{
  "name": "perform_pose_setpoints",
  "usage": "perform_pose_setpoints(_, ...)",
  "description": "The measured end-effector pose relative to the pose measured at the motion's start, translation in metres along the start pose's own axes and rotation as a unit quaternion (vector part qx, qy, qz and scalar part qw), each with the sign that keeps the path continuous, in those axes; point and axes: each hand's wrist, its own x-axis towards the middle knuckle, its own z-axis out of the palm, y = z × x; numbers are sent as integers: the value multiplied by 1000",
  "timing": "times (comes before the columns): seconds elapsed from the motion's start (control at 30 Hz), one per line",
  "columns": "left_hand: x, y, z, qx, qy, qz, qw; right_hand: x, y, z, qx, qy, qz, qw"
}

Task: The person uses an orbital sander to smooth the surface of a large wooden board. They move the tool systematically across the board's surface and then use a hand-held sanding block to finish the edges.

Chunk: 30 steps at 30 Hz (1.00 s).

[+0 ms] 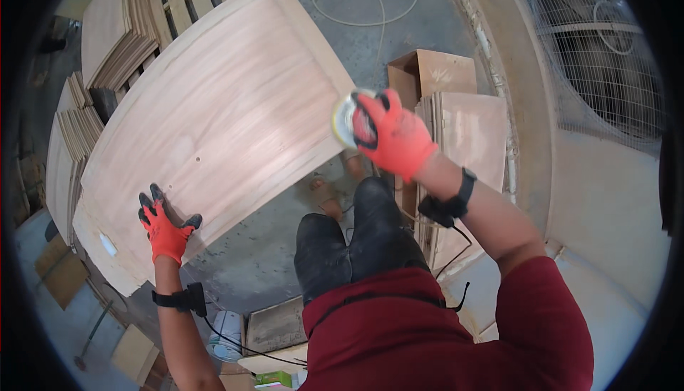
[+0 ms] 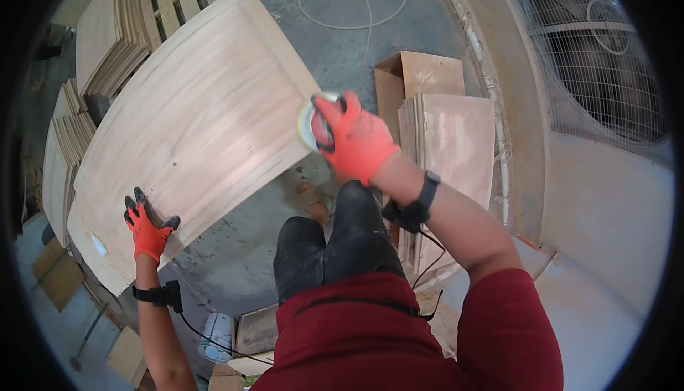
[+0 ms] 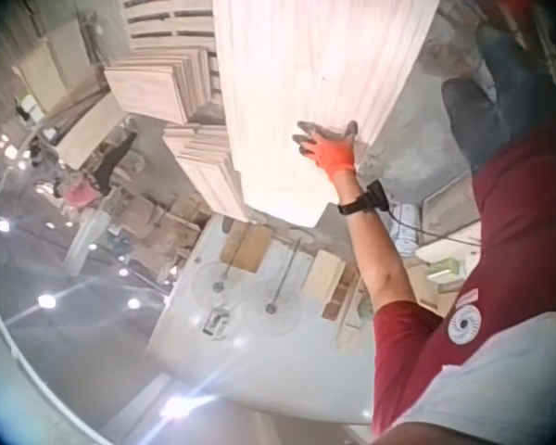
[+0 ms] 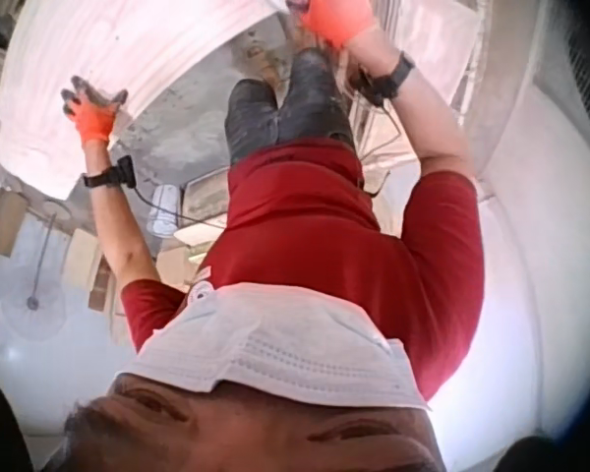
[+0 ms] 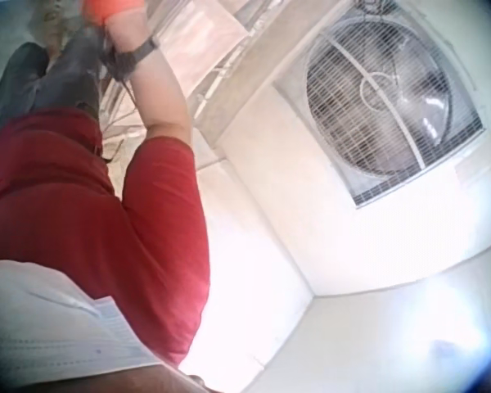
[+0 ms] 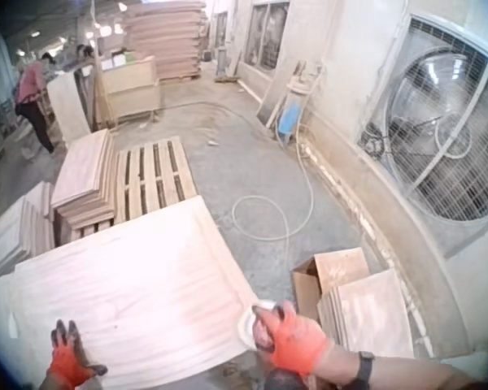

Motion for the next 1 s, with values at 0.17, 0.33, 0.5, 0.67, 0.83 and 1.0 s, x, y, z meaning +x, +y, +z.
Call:
perform_pose_setpoints(0.17,2,5,1,9,-9,-3,1000,6,-34,7,24,-36,13,999)
perform_pose_setpoints(0.33,1,11,-7,19,-24,-4,1000,-20,-85,33,15,-140,-94,986)
perform_pose_setpoints(0.5,6,1,-2,79,-79,-62,992,16,-30,7,62,-9,49,997)
perform_pose_setpoints(0.67,8,5,-1,62,-49,-2,997,8,-69,21,68,-81,37,994)
perform_pose_setpoints(0.83,8,-15,7,71,-33,-11,997,-20,-145,74,64,-62,-104,991)
perform_pose_setpoints(1.0,8,3,-5,62,-59,11,996,13,-110,47,63,-15,19,998)
